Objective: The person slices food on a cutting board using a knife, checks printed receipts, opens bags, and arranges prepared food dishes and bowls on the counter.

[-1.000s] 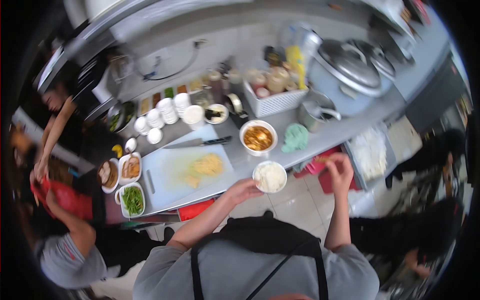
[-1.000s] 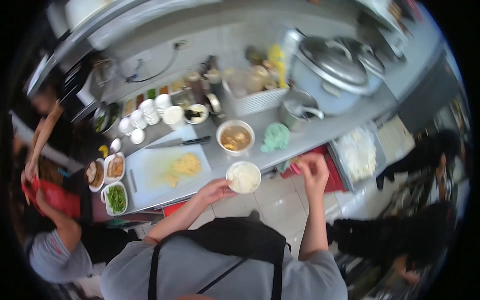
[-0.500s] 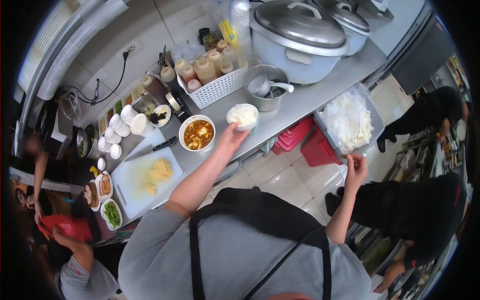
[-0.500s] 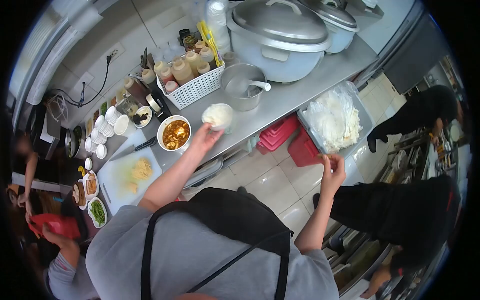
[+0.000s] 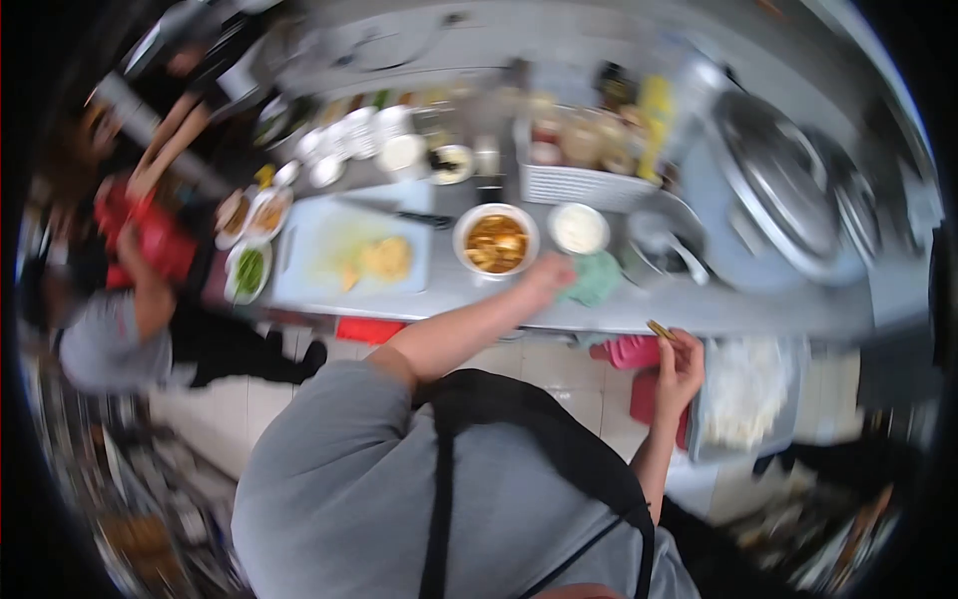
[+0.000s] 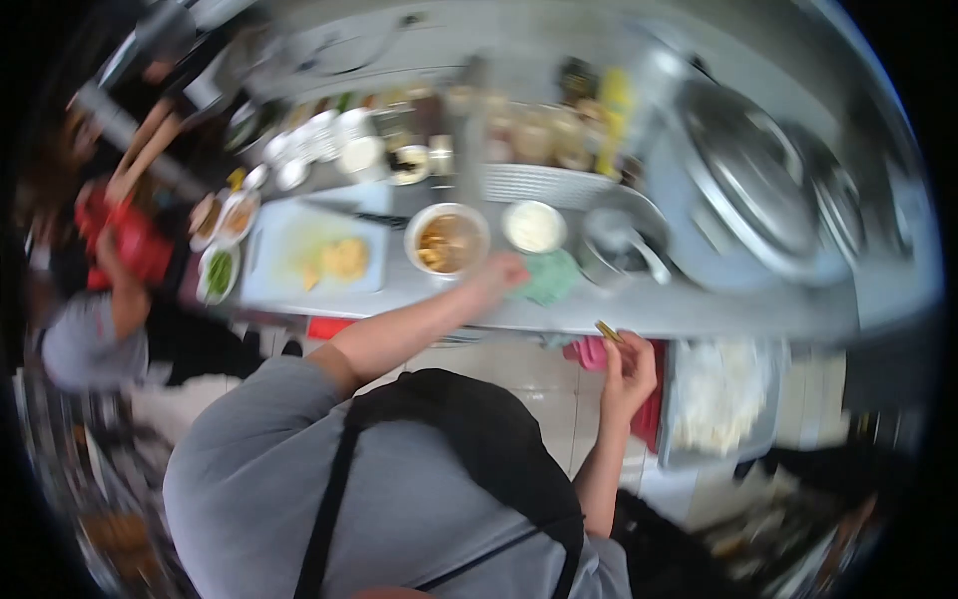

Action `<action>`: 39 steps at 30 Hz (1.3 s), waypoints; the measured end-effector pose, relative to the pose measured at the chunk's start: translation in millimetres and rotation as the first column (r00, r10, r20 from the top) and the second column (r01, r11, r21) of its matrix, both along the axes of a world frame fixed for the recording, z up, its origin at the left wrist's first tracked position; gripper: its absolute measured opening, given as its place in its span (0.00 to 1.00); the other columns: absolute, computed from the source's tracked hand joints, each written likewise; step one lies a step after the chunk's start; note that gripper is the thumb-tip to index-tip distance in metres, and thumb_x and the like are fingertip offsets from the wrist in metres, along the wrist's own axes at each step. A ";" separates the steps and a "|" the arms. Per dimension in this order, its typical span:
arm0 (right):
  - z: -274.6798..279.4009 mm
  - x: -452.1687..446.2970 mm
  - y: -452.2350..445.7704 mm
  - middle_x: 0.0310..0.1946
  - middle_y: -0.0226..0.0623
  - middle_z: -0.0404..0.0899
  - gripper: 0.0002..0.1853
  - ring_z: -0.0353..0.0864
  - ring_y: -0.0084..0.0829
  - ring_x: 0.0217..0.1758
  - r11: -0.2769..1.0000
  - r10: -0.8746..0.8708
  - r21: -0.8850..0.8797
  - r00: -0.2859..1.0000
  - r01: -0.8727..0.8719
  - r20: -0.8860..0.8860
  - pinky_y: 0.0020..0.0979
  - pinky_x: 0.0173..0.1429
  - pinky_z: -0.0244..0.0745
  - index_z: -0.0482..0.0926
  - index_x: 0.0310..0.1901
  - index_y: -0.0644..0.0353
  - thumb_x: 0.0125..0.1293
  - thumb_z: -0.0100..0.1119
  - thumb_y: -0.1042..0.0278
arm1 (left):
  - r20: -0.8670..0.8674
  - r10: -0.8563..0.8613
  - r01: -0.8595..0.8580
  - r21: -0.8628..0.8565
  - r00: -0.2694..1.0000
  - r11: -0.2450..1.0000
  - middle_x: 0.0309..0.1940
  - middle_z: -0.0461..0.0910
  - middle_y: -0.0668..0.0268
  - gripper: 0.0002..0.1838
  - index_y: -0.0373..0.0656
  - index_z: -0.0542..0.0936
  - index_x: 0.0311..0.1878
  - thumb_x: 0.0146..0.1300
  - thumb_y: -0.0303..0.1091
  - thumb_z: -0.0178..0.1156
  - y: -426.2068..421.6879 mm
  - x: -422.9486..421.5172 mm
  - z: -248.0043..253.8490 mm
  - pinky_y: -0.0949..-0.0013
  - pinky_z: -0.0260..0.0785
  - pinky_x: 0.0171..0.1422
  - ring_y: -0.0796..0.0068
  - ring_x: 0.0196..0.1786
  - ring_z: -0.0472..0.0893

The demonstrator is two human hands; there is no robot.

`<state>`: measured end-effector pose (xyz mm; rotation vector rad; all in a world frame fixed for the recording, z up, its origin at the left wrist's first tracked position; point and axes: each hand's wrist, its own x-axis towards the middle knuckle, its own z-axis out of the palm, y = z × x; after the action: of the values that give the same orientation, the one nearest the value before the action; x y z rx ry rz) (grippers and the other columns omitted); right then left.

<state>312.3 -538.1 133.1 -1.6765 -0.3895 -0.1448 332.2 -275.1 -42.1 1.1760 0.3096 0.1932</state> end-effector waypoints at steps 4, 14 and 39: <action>4.4 12.6 62.1 0.35 0.35 0.75 0.10 0.77 0.23 0.36 0.967 0.253 -0.010 0.967 -0.254 -0.022 0.22 0.40 0.73 0.73 0.40 0.66 0.55 0.58 0.81 | -0.253 -0.076 -0.005 -0.305 0.964 0.952 0.33 0.77 0.67 0.03 0.40 0.76 0.32 0.56 0.28 0.58 -8.9 -101.8 106.4 0.70 0.71 0.42 0.78 0.37 0.75; 33.0 -35.1 271.0 0.34 0.34 0.75 0.10 0.76 0.23 0.37 0.657 0.753 -0.052 0.658 -0.752 -0.002 0.21 0.40 0.73 0.74 0.39 0.67 0.53 0.59 0.81 | -0.462 0.289 -0.351 -0.051 0.838 0.935 0.33 0.77 0.67 0.10 0.41 0.77 0.35 0.59 0.38 0.56 91.5 -325.4 97.4 0.71 0.72 0.41 0.79 0.40 0.75; -70.1 -247.5 966.1 0.24 0.37 0.81 0.06 0.81 0.33 0.31 0.600 0.606 -0.541 0.776 -0.590 -0.174 0.31 0.39 0.75 0.81 0.23 0.55 0.45 0.67 0.65 | -0.762 0.629 -0.972 -0.003 0.156 0.237 0.20 0.74 0.63 0.04 0.36 0.76 0.31 0.50 0.24 0.55 183.2 -838.4 -146.2 0.72 0.68 0.22 0.74 0.20 0.74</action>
<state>64.7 428.0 63.1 -2.0294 -1.0924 0.5131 -506.2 -91.9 -188.4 0.2976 1.6155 0.6943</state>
